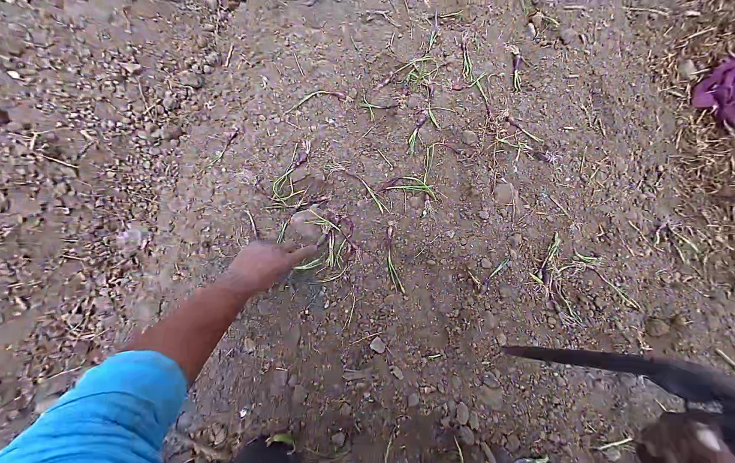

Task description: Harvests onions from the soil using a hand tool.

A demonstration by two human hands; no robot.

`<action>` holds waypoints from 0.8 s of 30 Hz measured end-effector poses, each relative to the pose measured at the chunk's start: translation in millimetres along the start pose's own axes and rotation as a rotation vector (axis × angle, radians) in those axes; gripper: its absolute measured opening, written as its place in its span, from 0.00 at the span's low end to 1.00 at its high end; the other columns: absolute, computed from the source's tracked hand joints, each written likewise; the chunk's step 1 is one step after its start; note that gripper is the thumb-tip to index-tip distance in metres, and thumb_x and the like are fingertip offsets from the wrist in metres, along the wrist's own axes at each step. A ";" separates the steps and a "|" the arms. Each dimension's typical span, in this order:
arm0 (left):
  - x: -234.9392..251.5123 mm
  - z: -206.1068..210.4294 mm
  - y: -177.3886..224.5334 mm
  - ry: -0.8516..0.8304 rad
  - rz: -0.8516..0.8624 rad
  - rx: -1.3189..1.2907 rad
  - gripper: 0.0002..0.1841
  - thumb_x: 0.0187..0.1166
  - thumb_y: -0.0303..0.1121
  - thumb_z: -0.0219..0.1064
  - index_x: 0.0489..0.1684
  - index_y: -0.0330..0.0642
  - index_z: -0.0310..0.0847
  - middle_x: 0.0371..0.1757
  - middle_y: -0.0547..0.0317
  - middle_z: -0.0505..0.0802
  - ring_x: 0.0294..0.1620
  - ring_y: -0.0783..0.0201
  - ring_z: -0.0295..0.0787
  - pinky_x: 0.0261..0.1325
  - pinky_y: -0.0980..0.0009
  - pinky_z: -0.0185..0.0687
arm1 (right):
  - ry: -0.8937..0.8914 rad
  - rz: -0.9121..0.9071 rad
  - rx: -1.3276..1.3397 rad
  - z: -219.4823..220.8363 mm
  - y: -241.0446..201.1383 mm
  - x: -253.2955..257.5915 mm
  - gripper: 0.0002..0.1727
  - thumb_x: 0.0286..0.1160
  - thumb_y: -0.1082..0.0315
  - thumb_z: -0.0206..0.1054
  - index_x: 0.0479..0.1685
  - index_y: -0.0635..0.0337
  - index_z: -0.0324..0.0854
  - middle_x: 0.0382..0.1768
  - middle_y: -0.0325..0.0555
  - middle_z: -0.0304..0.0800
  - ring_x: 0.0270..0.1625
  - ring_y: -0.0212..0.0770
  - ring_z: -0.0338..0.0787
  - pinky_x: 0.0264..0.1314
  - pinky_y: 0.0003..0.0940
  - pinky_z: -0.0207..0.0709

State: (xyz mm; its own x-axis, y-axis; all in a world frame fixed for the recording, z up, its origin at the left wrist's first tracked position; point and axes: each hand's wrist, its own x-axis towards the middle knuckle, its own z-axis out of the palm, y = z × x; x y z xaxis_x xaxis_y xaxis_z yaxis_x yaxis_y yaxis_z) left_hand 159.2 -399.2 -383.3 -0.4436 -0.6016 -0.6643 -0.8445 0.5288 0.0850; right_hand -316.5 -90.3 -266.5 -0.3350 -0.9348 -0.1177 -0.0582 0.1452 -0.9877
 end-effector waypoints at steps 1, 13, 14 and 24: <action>19.8 4.8 0.2 -0.008 0.065 -0.004 0.34 0.87 0.20 0.57 0.90 0.67 0.66 0.71 0.42 0.87 0.61 0.34 0.89 0.61 0.34 0.82 | 0.048 0.047 -0.042 33.1 17.3 5.7 0.05 0.80 0.61 0.68 0.45 0.33 0.85 0.27 0.18 0.91 0.28 0.22 0.88 0.37 0.26 0.85; -48.0 33.8 -34.5 0.172 -0.496 -1.079 0.21 0.96 0.38 0.49 0.74 0.29 0.73 0.55 0.23 0.88 0.58 0.28 0.86 0.64 0.32 0.76 | 0.068 0.310 -0.390 133.7 83.1 61.9 0.04 0.68 0.69 0.66 0.31 0.55 0.76 0.12 0.23 0.76 0.12 0.21 0.76 0.18 0.22 0.74; -32.1 34.0 -53.1 0.262 -0.601 -1.180 0.22 0.96 0.40 0.51 0.71 0.28 0.76 0.54 0.22 0.87 0.56 0.28 0.85 0.62 0.31 0.74 | 0.069 0.320 -0.370 134.4 82.7 64.6 0.04 0.68 0.69 0.65 0.30 0.54 0.75 0.11 0.22 0.77 0.12 0.21 0.75 0.18 0.21 0.73; 16.1 9.4 -58.3 0.306 -0.535 -0.753 0.27 0.95 0.42 0.53 0.51 0.17 0.81 0.55 0.15 0.86 0.63 0.17 0.82 0.62 0.20 0.70 | 0.143 0.343 -0.405 148.2 86.9 61.6 0.07 0.63 0.66 0.68 0.30 0.60 0.78 0.12 0.27 0.74 0.13 0.24 0.74 0.19 0.24 0.72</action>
State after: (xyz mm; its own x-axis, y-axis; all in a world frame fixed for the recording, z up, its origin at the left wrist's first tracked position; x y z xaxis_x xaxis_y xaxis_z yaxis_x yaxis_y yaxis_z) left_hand 204.1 -434.1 -405.9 0.0853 -0.8371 -0.5404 -0.8807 -0.3169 0.3519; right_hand -202.8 -183.3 -374.8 -0.5214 -0.7627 -0.3826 -0.2707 0.5731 -0.7735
